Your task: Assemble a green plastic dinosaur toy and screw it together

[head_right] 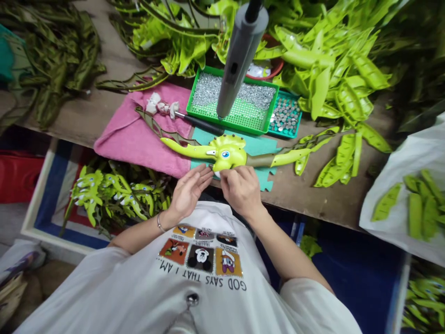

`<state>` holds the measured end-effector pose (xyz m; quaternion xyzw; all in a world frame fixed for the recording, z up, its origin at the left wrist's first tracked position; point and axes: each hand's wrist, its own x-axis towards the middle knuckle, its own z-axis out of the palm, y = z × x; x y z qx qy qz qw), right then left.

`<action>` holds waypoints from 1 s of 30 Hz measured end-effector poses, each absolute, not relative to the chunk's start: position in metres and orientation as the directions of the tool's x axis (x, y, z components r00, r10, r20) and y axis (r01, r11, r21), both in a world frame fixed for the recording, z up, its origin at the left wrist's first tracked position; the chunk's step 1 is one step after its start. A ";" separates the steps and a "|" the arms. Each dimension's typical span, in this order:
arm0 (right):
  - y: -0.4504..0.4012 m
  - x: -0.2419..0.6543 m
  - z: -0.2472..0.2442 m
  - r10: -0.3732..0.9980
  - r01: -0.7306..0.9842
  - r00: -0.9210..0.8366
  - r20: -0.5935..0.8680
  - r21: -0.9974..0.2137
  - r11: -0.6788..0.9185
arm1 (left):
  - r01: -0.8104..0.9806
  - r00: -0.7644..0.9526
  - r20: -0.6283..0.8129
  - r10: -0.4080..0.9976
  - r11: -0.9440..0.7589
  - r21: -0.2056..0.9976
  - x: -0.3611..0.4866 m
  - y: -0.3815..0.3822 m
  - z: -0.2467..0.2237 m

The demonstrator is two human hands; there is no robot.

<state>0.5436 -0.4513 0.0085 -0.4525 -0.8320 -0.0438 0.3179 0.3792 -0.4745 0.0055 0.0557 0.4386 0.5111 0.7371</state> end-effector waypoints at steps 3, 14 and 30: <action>-0.450 0.550 0.011 0.777 0.763 -0.368 0.511 -0.312 0.566 | -0.708 0.078 -0.582 0.809 0.456 0.539 0.374 -0.475 0.006; -0.299 0.541 0.050 0.958 0.058 -0.204 0.202 -0.974 0.218 | -0.695 -0.362 -0.463 0.809 0.096 0.713 0.363 -0.424 -0.007; -0.363 0.467 0.033 0.938 -0.017 -0.064 0.340 -0.940 0.340 | -0.690 -0.337 -0.415 0.845 0.078 0.720 0.364 -0.406 -0.034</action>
